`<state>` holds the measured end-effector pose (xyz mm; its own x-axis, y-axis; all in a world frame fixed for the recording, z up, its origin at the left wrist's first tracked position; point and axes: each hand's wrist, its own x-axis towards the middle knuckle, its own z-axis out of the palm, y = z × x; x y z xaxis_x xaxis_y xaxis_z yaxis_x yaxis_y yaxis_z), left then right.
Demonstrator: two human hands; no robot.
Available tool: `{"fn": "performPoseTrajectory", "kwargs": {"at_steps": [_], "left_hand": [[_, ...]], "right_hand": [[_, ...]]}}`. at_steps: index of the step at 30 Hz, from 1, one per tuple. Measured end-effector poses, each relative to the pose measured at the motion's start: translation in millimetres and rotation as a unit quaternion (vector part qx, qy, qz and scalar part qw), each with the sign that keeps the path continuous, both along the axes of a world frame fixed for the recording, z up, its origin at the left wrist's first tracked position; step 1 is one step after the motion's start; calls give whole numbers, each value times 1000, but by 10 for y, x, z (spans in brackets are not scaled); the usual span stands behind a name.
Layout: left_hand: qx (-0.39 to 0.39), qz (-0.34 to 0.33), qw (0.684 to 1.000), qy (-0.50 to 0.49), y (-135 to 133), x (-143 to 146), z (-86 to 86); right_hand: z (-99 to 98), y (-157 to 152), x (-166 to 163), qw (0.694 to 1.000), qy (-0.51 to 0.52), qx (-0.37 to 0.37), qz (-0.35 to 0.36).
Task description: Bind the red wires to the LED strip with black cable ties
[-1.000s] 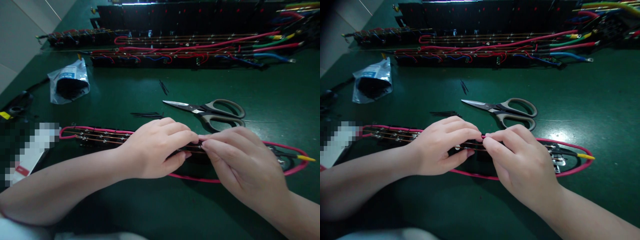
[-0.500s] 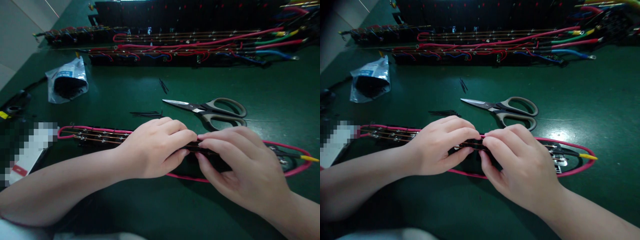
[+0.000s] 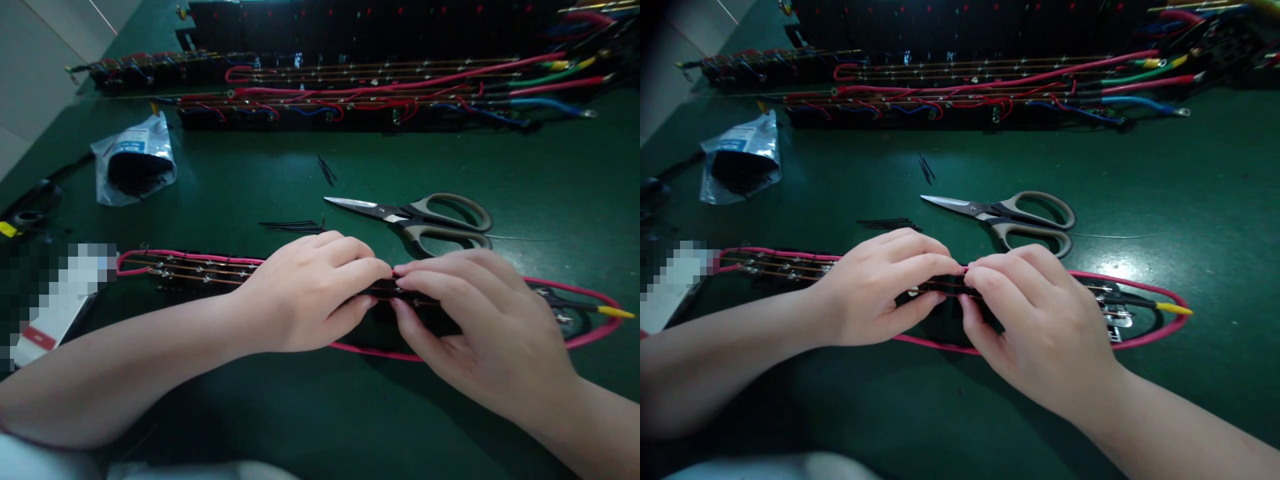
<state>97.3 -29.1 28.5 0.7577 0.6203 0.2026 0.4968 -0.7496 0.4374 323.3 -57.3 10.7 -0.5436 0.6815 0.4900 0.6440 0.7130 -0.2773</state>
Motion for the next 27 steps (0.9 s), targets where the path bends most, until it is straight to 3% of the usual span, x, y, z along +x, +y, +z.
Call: {"fn": "performPoseTrajectory", "kwargs": {"at_steps": [27], "left_hand": [[-6, 11, 1000, -12, 6, -18, 4]], "right_hand": [[37, 21, -12, 999, 7, 19, 30]]}}
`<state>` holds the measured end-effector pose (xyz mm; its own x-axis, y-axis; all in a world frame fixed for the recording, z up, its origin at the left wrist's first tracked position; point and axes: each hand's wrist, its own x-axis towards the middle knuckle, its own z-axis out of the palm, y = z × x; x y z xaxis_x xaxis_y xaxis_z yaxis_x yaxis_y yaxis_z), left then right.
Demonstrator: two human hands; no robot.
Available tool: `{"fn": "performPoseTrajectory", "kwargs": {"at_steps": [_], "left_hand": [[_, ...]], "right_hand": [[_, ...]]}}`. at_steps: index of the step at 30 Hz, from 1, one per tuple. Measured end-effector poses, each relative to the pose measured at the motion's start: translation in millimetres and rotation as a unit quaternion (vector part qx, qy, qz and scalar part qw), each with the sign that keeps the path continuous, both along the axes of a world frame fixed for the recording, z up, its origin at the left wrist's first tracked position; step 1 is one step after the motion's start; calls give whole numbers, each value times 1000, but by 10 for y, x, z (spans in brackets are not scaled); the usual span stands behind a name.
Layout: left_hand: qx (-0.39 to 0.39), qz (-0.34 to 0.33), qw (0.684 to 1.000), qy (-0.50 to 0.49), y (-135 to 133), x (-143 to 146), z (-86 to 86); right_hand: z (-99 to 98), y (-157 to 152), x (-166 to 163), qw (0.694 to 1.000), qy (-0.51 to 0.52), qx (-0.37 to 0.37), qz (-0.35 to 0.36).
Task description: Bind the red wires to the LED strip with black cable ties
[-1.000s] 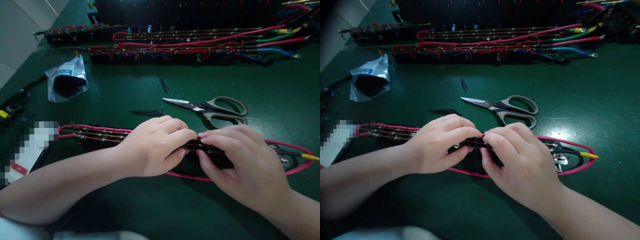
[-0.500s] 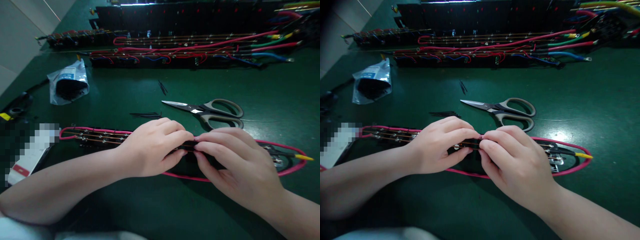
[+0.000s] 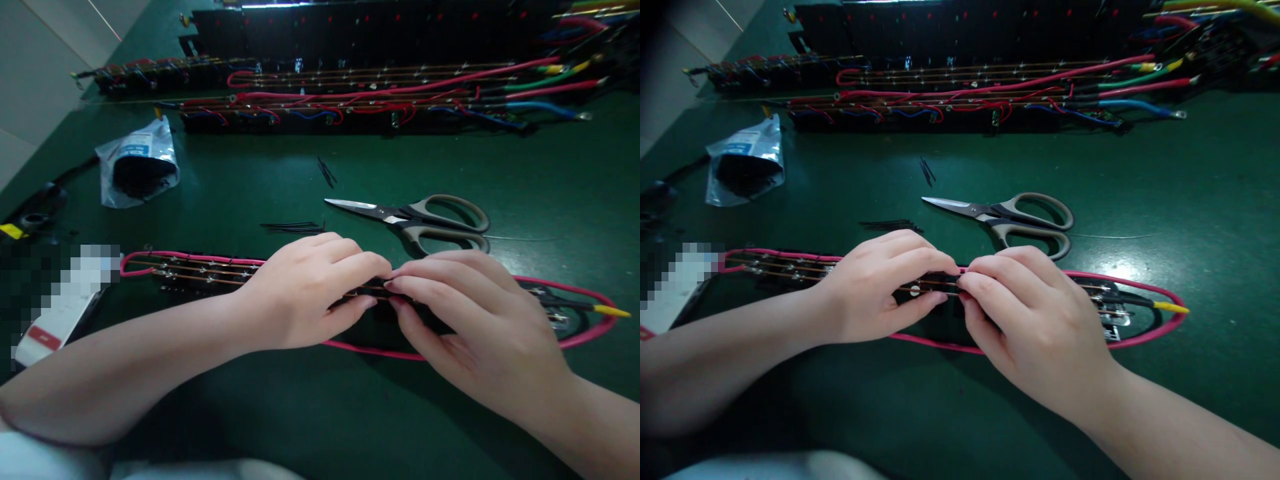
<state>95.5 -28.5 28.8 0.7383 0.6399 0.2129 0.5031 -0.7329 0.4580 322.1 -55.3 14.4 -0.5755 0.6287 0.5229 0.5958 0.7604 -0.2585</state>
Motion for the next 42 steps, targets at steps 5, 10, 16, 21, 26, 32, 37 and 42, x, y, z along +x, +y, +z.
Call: {"fn": "performPoseTrajectory", "kwargs": {"at_steps": [5, 10, 16, 21, 26, 32, 37, 42], "left_hand": [[-5, -4, 1000, -5, -8, -10, -14], [11, -6, 1000, -13, -15, -17, -19], [3, -8, 999, -31, -12, -16, -27], [-3, -7, 999, -34, -10, -13, -27], [2, -8, 999, -32, -11, -5, -19], [-9, 16, 1000, -11, -9, 8, 16], [-5, 12, 1000, -13, -8, 8, 17], [-3, 8, 1000, -12, -6, 9, 14]], "right_hand": [[7, 4, -1, 1000, 2, -5, -1], [4, 4, -3, 1000, 3, -4, -2], [-2, -7, -4, 1000, 1, -9, -10], [-10, -8, -4, 1000, 6, -12, -12], [-14, -10, -2, 1000, 15, -10, -2], [-14, -12, 7, 1000, 22, -10, 5], [-14, -6, 18, 1000, 23, -13, 17], [-20, -2, 18, 1000, 18, -7, 17]]}}
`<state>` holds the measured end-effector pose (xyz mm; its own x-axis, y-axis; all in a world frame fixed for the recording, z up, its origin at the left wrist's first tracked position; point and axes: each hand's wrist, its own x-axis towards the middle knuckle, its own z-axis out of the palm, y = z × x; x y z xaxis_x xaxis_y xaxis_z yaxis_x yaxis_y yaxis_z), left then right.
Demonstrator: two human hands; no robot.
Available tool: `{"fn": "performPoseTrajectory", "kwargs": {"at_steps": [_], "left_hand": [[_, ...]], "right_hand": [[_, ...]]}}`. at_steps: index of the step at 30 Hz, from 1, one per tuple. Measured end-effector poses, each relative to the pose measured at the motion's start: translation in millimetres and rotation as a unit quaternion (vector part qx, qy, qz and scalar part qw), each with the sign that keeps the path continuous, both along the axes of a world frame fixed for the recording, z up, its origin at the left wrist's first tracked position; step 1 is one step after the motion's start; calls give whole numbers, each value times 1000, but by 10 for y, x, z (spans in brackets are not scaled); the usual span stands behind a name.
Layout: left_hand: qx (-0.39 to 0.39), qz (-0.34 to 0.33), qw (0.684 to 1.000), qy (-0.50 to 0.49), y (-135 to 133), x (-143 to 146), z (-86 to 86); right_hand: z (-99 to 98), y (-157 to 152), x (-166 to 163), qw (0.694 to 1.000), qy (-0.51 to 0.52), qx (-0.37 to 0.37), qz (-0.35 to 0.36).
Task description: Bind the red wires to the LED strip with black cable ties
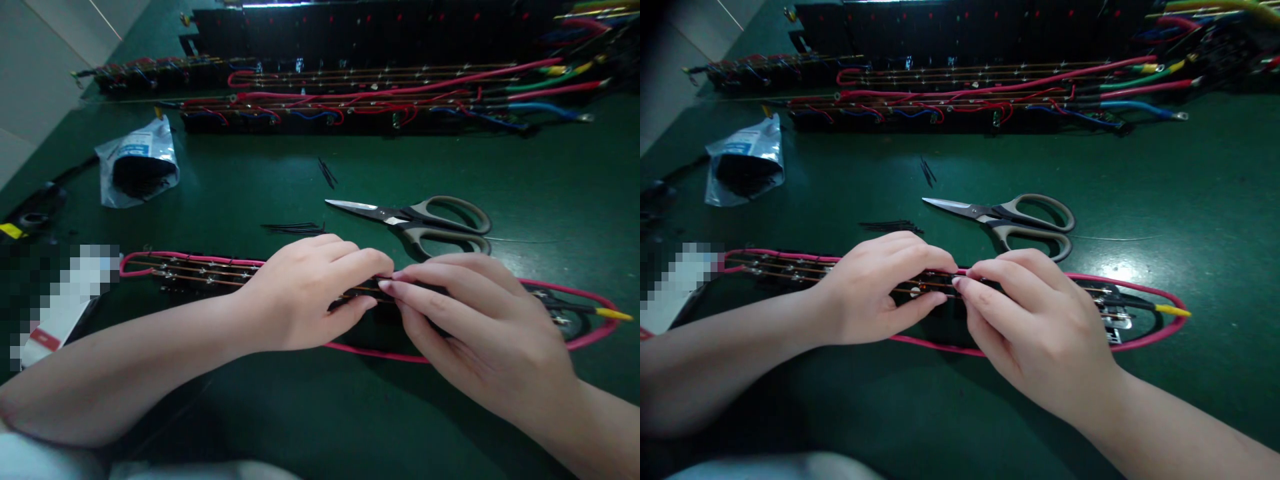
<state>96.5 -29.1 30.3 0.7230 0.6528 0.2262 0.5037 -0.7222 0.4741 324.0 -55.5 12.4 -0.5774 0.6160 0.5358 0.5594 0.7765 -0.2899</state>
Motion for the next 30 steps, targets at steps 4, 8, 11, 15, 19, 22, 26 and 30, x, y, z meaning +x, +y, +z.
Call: {"fn": "performPoseTrajectory", "kwargs": {"at_steps": [4, 8, 11, 15, 19, 22, 26, 30], "left_hand": [[-3, -4, 1000, -4, 4, 1, -2], [-3, -6, 1000, -9, 11, -4, -9], [-12, -3, 1000, -16, 13, -9, -13], [-8, -5, 1000, -27, 10, -9, -24], [1, -6, 999, -38, 6, -3, -36], [2, -8, 999, -39, 4, -2, -41], [2, -11, 999, -32, 4, -5, -37], [11, -13, 999, -27, 6, -2, -32]], "right_hand": [[2, -2, -3, 1000, 1, -1, 1], [7, -6, -6, 1000, -6, 4, -4], [6, -4, -8, 1000, -15, 8, -4], [-3, -1, -11, 1000, -13, 14, -5], [-16, -5, -12, 1000, -14, 7, -11], [-23, -8, -10, 1000, -14, 2, -17], [-25, -8, -1, 1000, -6, 0, -14], [-13, -4, 12, 1000, -16, 3, -8]]}}
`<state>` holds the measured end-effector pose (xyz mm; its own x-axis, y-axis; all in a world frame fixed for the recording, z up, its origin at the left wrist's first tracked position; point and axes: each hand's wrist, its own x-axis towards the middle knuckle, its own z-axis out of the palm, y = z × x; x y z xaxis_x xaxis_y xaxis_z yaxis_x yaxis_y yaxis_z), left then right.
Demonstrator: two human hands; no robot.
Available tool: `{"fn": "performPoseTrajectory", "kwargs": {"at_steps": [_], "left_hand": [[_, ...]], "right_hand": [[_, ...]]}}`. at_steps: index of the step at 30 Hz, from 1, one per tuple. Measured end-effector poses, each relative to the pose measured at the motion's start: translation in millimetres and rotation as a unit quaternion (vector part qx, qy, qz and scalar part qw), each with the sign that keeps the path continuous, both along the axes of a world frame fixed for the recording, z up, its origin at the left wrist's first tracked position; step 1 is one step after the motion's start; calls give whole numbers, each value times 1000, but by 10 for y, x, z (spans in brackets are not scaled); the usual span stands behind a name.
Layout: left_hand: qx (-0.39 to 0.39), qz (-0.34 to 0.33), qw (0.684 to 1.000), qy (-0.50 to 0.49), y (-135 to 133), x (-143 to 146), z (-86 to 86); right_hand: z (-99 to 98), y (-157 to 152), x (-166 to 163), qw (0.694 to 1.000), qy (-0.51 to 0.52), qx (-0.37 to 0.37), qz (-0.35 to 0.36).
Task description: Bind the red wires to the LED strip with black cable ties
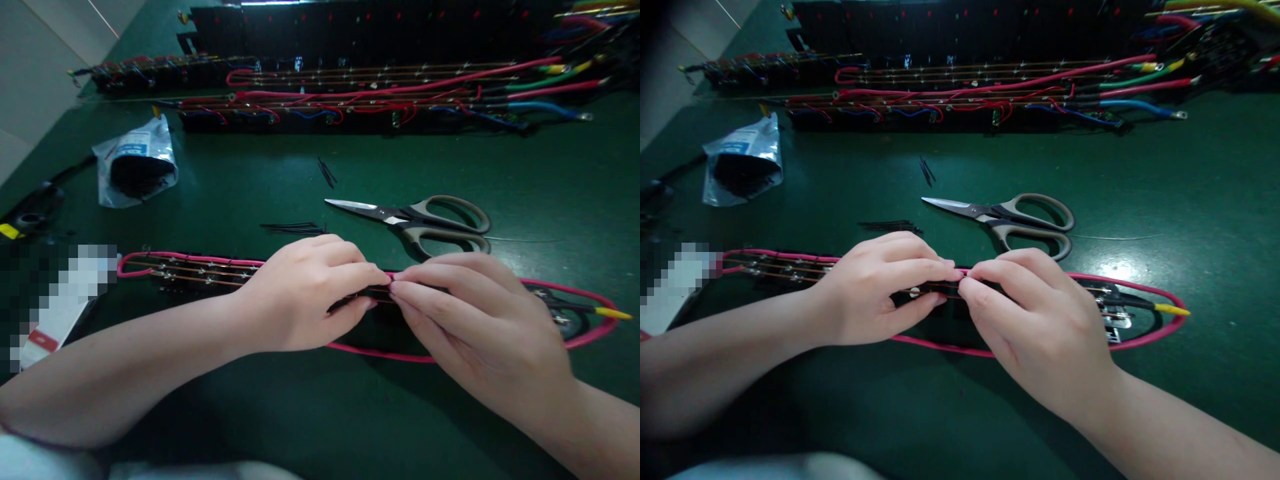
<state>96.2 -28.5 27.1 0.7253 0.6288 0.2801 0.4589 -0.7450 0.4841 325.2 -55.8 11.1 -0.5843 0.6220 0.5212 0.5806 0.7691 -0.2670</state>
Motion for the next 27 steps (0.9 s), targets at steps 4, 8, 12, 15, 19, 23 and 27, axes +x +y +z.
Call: {"fn": "performPoseTrajectory", "kwargs": {"at_steps": [4, 8, 12, 15, 19, 23, 27], "left_hand": [[-4, -11, 1000, -12, 5, 5, 0], [-9, -20, 1000, -5, 12, 4, 9], [-1, -15, 1000, 2, 11, 4, 15], [6, -15, 1000, 4, 9, 4, 13], [-2, -14, 1000, 7, 2, 4, 8], [4, -9, 1000, 8, -2, 11, -2], [-2, 3, 1000, 26, -2, 12, -6]], "right_hand": [[12, 1, 5, 1000, -19, 16, 6], [17, -11, 0, 999, -29, 26, 11], [27, -11, -12, 999, -29, 32, 13], [31, 0, -18, 999, -30, 36, 13], [16, 0, -9, 999, -25, 32, 14], [-14, -23, 11, 1000, -12, 16, 14], [-20, -39, 20, 1000, 1, 6, 13]]}}
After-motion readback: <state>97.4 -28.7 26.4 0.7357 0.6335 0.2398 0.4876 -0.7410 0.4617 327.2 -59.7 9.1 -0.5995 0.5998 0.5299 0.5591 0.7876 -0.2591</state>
